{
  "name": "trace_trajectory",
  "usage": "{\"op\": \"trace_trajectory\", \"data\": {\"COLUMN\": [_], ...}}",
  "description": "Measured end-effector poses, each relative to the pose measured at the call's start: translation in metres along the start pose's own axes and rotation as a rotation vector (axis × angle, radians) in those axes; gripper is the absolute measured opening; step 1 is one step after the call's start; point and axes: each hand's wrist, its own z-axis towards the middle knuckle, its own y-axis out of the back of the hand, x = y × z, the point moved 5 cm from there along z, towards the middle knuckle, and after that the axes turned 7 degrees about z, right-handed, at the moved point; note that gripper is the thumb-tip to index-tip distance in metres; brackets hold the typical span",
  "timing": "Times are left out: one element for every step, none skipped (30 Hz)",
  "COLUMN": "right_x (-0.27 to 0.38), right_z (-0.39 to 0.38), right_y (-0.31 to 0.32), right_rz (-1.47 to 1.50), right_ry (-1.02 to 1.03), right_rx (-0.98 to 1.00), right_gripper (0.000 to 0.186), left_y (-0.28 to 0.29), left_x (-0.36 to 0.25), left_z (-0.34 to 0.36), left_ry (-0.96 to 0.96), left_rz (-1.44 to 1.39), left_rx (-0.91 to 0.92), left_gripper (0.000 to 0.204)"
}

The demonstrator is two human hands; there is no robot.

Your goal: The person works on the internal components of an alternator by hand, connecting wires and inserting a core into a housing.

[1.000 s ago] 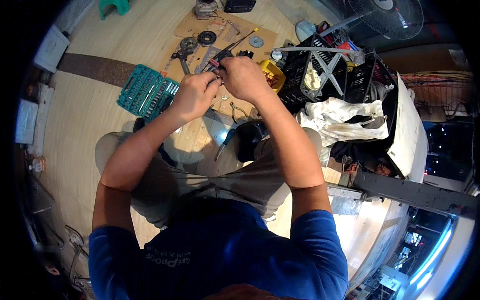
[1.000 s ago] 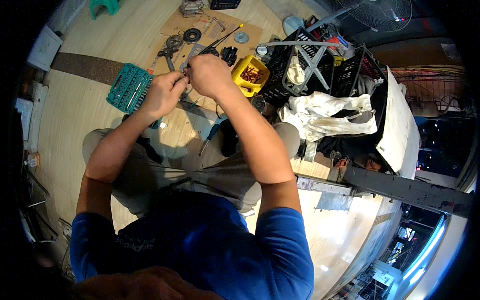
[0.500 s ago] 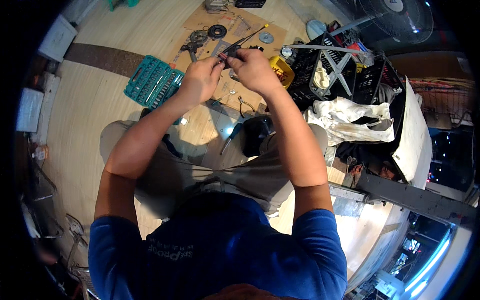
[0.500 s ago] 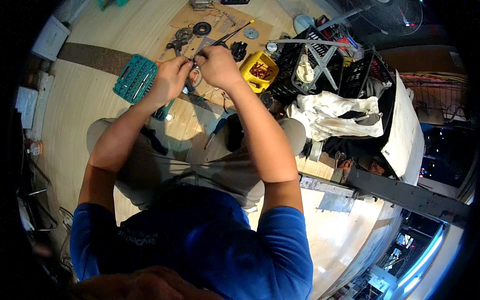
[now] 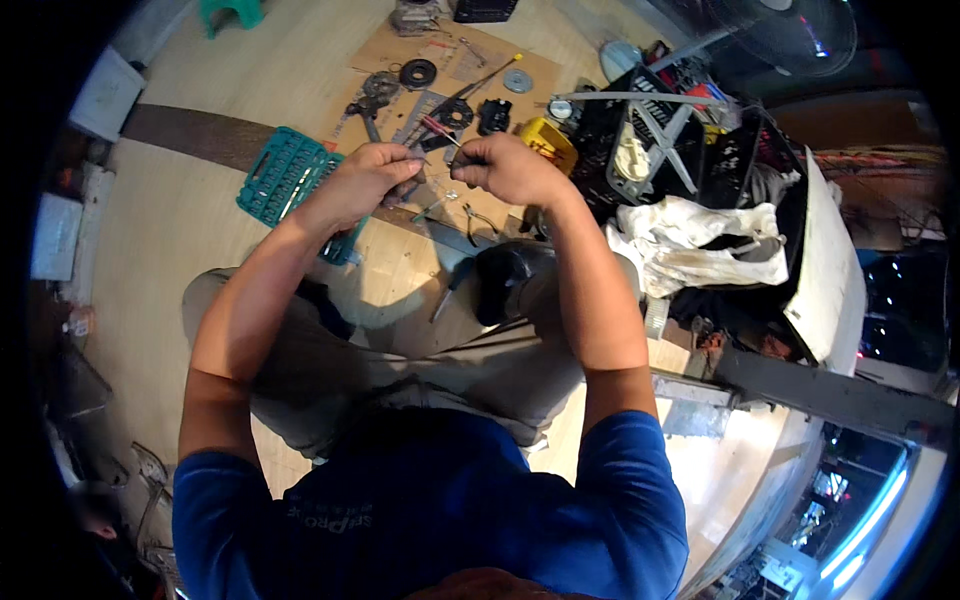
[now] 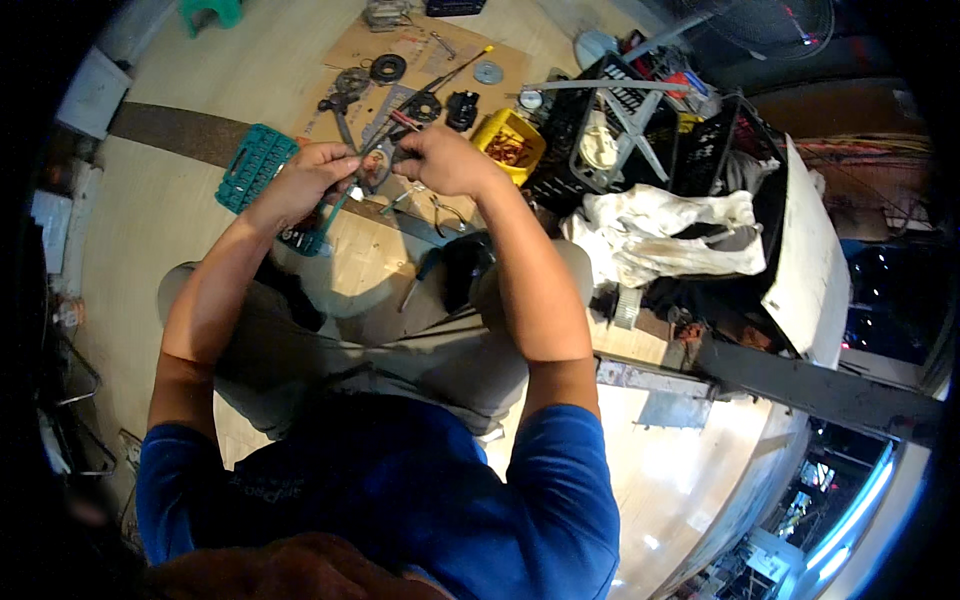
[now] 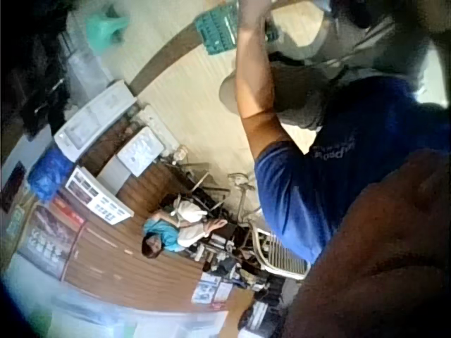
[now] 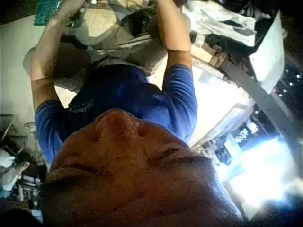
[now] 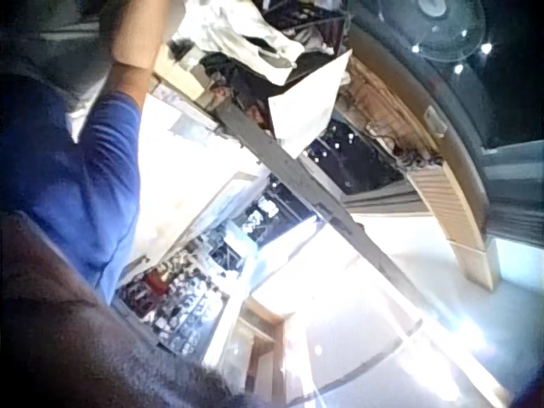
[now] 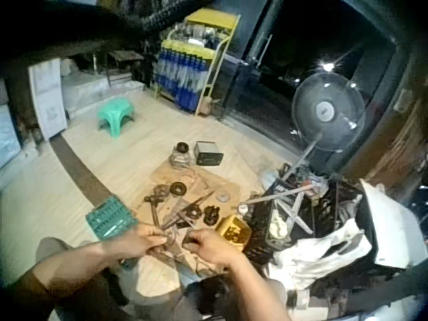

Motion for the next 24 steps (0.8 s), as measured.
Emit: {"op": "trace_trajectory", "data": {"right_x": [-0.008,-0.009,-0.003,0.004,0.013,0.026,0.025,0.027,0.029,0.029,0.03,0.031,0.032,0.032,0.032,0.032,0.031,0.028,0.026,0.026,0.025,0.024,0.025,0.024], "right_z": [-0.002,-0.004,-0.005,-0.002,-0.001,-0.002,0.001,0.002,0.002,0.003,0.002,0.0,-0.001,-0.003,-0.005,-0.006,-0.007,-0.007,-0.007,-0.008,-0.009,-0.01,-0.01,-0.01], "right_y": [-0.004,-0.011,-0.018,-0.024,-0.032,-0.033,-0.04,-0.042,-0.041,-0.042,-0.038,-0.036,-0.035,-0.034,-0.033,-0.032,-0.03,-0.029,-0.03,-0.03,-0.029,-0.028,-0.028,-0.029], "right_rz": [-0.041,0.092,-0.002,0.017,0.045,0.178,0.189,0.27,0.351,0.365,0.367,0.36,0.354,0.356,0.352,0.349,0.349,0.33,0.311,0.341,0.338,0.367,0.396,0.394], "right_ry": [0.028,0.078,0.128,0.176,0.214,0.191,0.201,0.268,0.335,0.342,0.349,0.342,0.336,0.344,0.345,0.347,0.352,0.353,0.353,0.37,0.37,0.351,0.332,0.333], "right_rx": [-0.032,-0.056,-0.039,-0.069,-0.1,-0.011,-0.019,-0.041,-0.065,-0.036,-0.045,-0.044,-0.043,-0.054,-0.094,-0.134,-0.147,-0.148,-0.148,-0.15,-0.159,-0.159,-0.154,-0.159], "right_gripper": [0.024,0.029,0.04,0.043,0.046,0.047,0.047,0.045,0.044,0.042,0.042,0.039,0.037,0.037,0.035,0.034,0.034,0.034,0.034,0.032,0.032,0.028,0.024,0.024], "left_y": [0.0,0.001,0.001,0.006,0.006,0.005,0.005,0.003,0.006,0.01,0.011,0.011,0.013,0.015,0.014,0.016,0.016,0.012,0.011,0.01,0.008,0.007,0.007,0.013], "left_x": [0.006,0.009,0.007,0.008,0.009,0.007,0.006,0.003,0.005,0.009,0.007,0.005,0.006,0.006,0.006,0.009,0.007,0.003,0.0,0.0,-0.001,-0.004,-0.003,-0.003], "left_z": [0.003,0.004,0.004,0.004,0.001,-0.002,-0.004,-0.005,-0.003,-0.002,-0.001,-0.001,-0.003,-0.005,-0.005,-0.004,-0.004,-0.007,-0.007,-0.006,-0.006,-0.007,-0.007,-0.005], "left_ry": [0.003,-0.043,-0.09,-0.045,-0.024,-0.021,-0.017,-0.015,-0.013,-0.014,-0.018,-0.017,0.017,0.048,0.046,0.044,0.04,0.067,0.064,0.074,0.084,0.072,0.069,0.01], "left_rz": [0.014,-0.175,-0.364,-0.401,-0.377,-0.444,-0.51,-0.462,-0.454,-0.395,-0.335,-0.324,-0.316,-0.306,-0.293,-0.273,-0.254,-0.241,-0.229,-0.192,-0.155,-0.108,-0.105,-0.068], "left_rx": [-0.014,0.085,0.196,0.223,0.214,0.216,0.219,0.22,0.22,0.255,0.29,0.292,0.24,0.187,0.188,0.127,0.071,0.105,0.109,0.11,0.11,0.083,0.086,-0.003], "left_gripper": [0.02,0.019,0.019,0.019,0.019,0.017,0.017,0.017,0.017,0.016,0.015,0.015,0.014,0.013,0.013,0.012,0.012,0.011,0.011,0.01,0.009,0.008,0.008,0.008]}}
